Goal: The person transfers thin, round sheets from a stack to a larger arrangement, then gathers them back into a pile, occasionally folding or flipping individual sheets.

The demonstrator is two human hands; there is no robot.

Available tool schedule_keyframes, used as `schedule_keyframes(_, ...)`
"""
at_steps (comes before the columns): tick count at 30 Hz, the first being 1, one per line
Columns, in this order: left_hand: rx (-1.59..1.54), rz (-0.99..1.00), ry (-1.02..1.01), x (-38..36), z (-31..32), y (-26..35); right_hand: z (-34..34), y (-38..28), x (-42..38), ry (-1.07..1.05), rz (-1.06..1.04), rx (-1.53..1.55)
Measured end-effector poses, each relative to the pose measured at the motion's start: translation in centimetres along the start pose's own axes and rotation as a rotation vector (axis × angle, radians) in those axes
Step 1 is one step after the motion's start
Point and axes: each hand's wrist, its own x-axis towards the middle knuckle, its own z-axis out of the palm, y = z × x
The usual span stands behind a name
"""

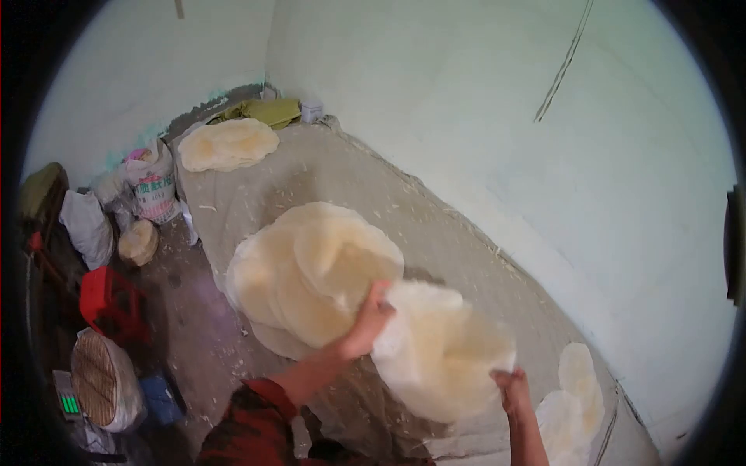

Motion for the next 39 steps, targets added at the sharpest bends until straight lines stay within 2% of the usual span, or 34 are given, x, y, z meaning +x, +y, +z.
schedule_keyframes(2, 0.196, 0.219, 0.055, 4.0, -4.4, 5.2, 6.2, -5.2, 1.7, -0.098, -0.068, 0.061)
schedule_keyframes(4, 0.301, 0.269, 0.165, 7.5, -9.1, 10.6, 10.2, -7.5, 3.6, -0.208, -0.061, 0.086)
schedule_keyframes(6, 0.396, 0.242, 0.255, 10.7, -15.3, 13.9, 13.0, -6.8, 5.6, -0.268, 0.014, 0.058)
schedule_keyframes(8, 0.671, 0.057, 0.414, 11.6, -20.7, 16.9, 15.1, -4.4, 5.3, -0.326, 0.063, 0.022)
schedule_keyframes(10, 0.535, -0.125, 0.644, 12.1, -26.2, 16.5, 15.5, -0.8, 4.1, -0.458, 0.093, -0.048)
schedule_keyframes(12, 1.143, 0.282, 0.991, 15.9, -38.0, 9.4, 14.7, 2.5, 1.9, -0.503, 0.220, -0.147)
schedule_keyframes(14, 0.921, 0.061, 0.928, 10.0, -33.8, 10.7, 12.0, 9.2, 1.3, -0.502, 0.449, -0.122)
schedule_keyframes(16, 1.305, -0.087, 0.944, 7.6, -32.8, 7.6, 9.0, 13.0, -1.4, -0.445, 0.563, -0.091)
schedule_keyframes(18, 1.513, 0.111, 0.847, 6.0, -29.9, 3.9, 6.2, 15.3, -4.1, -0.347, 0.630, -0.151)
schedule_keyframes(19, 1.519, 0.106, 0.823, 5.4, -28.1, 2.4, 5.0, 15.4, -5.2, -0.331, 0.645, -0.142)
schedule_keyframes(21, 1.812, 0.483, 0.416, 3.9, -24.3, -0.2, 2.7, 15.7, -7.9, -0.186, 0.736, -0.233)
schedule_keyframes(24, 1.817, 0.559, 0.189, 3.1, -19.4, -2.8, 0.0, 18.0, -10.8, -0.080, 0.679, -0.084)
schedule_keyframes(26, 1.832, 0.065, 0.134, 4.2, -19.9, -6.3, -2.3, 22.2, -11.5, -0.142, 0.603, -0.159)
schedule_keyframes(27, 1.805, 0.196, 0.135, 3.9, -21.1, -8.0, -2.1, 21.8, -12.1, -0.157, 0.563, -0.225)
schedule_keyframes(28, 1.803, 0.297, 0.153, 3.8, -21.3, -8.6, -2.1, 22.3, -12.7, -0.129, 0.558, -0.159)
schedule_keyframes(29, 1.866, 0.296, 0.079, 5.0, -23.4, -10.2, -2.1, 22.2, -13.1, -0.051, 0.571, -0.225)
schedule_keyframes(30, 1.949, 0.071, 0.101, 3.3, -18.5, -6.3, -2.5, 23.5, -13.3, -0.017, 0.522, -0.195)
schedule_keyframes(31, 1.967, 0.052, 0.094, 3.2, -18.0, -5.9, -2.5, 23.4, -13.9, -0.011, 0.507, -0.133)
schedule_keyframes(33, 2.137, 0.028, -0.120, 6.2, -21.3, -8.2, -3.7, 21.8, -14.9, 0.006, 0.472, -0.047)
schedule_keyframes(34, 2.152, 0.070, -0.145, 6.5, -19.5, -9.0, -4.7, 21.0, -15.0, -0.021, 0.424, -0.054)
schedule_keyframes(36, 1.787, 0.516, 0.141, 5.4, -15.1, -11.2, -7.1, 22.0, -16.3, -0.030, 0.358, -0.043)
schedule_keyframes(38, 1.666, 0.752, -0.172, 1.6, -6.8, -14.2, -10.3, 24.2, -17.1, 0.002, 0.326, 0.162)
schedule_keyframes(39, 1.613, 0.699, -0.332, -0.9, -2.4, -16.4, -12.7, 25.2, -17.4, 0.033, 0.229, 0.147)
